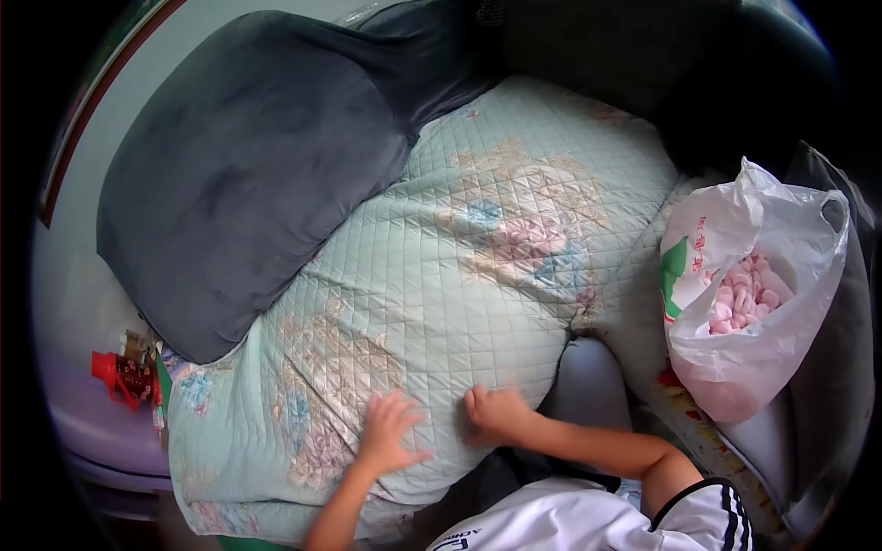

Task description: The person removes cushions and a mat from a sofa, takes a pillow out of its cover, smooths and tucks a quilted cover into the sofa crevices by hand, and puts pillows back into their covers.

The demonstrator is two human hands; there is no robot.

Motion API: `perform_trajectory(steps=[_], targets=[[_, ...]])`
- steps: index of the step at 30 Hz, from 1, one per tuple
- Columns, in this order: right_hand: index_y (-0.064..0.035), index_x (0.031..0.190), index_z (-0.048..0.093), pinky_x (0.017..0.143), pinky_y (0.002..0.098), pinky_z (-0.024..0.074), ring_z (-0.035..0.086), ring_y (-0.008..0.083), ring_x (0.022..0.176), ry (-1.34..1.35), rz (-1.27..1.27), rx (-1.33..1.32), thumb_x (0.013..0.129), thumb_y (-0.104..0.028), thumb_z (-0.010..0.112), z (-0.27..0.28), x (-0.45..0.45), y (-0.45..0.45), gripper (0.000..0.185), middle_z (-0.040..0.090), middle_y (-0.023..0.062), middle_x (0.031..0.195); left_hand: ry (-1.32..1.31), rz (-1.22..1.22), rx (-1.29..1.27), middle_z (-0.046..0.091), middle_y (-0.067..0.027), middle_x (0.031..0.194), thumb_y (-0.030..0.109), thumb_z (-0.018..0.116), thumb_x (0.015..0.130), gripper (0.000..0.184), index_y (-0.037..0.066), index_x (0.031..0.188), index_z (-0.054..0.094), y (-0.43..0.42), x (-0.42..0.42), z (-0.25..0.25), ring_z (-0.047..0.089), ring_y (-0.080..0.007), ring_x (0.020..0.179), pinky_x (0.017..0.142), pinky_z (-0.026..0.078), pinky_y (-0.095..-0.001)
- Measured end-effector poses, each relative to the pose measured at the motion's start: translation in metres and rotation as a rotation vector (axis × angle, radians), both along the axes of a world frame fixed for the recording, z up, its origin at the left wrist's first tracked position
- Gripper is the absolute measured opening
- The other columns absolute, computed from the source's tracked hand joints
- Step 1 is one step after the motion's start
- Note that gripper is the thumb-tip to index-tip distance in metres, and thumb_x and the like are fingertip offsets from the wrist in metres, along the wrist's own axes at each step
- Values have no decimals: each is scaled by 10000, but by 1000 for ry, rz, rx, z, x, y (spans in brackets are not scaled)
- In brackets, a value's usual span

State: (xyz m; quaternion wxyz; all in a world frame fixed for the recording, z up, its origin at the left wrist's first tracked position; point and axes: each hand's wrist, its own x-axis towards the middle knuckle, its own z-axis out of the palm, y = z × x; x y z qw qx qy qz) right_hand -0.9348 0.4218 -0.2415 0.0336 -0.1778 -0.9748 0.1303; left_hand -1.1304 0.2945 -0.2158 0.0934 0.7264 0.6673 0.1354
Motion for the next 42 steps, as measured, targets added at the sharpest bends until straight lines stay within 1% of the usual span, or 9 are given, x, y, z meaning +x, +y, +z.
perform_trajectory(steps=[7,17,20,23,27,35,37,39,42], targets=[[-53,736,478,357,271,402,505,142,445,189,42,244,687,-112,517,-51,4,-42,85,446,51,641,92,-103,85,530,14,999,246,652,663,202,149,831,594,-27,22,-28,443,-210,1028,932,312,-466],[-29,758,492,393,296,422,537,175,506,241,212,118,675,-138,531,-29,14,-37,143,467,74,661,139,-227,231,550,13,800,158,612,680,98,113,747,558,-46,24,-8,533,-163,792,849,401,-380],[-21,735,489,415,306,426,540,186,518,273,16,75,678,-155,529,-30,13,-36,151,472,83,664,33,-252,228,554,-29,762,132,616,683,110,77,739,539,-51,26,-6,554,-197,745,699,464,-317],[-31,704,482,432,327,434,542,208,530,268,325,207,677,-180,537,-47,14,-32,161,479,91,678,-54,-198,191,560,-48,750,125,616,687,114,64,742,536,-55,27,-21,560,-220,727,661,465,-323],[-63,632,491,459,362,442,539,253,534,325,594,-132,685,-199,537,-51,12,-17,153,498,91,683,-101,-223,170,560,-74,733,109,603,692,105,54,747,533,-62,28,-27,561,-246,699,629,462,-327],[-49,589,538,496,426,420,526,334,545,126,617,-428,726,-292,536,-33,-20,-11,279,522,142,545,-395,238,-128,581,-106,734,122,531,770,77,58,763,572,-39,-3,-23,560,-305,653,588,456,-361],[-56,610,523,491,428,412,517,339,535,71,669,-454,758,-310,529,-32,-30,-8,293,507,143,527,-79,433,70,573,-144,906,216,548,760,222,37,888,579,-20,-36,-20,538,-325,852,748,426,-422],[-66,608,519,484,429,406,521,338,535,54,623,-500,777,-325,530,-40,-35,-9,309,511,139,535,333,637,101,439,-148,1206,296,522,763,402,70,1095,517,-11,-89,-29,362,-325,1135,977,190,-520],[-73,602,511,467,428,397,514,330,509,63,620,-528,783,-321,536,-41,-37,-7,308,498,130,514,186,916,163,318,-126,1335,317,508,778,531,88,1240,380,-16,-149,-63,288,-318,1212,1000,168,-520]])
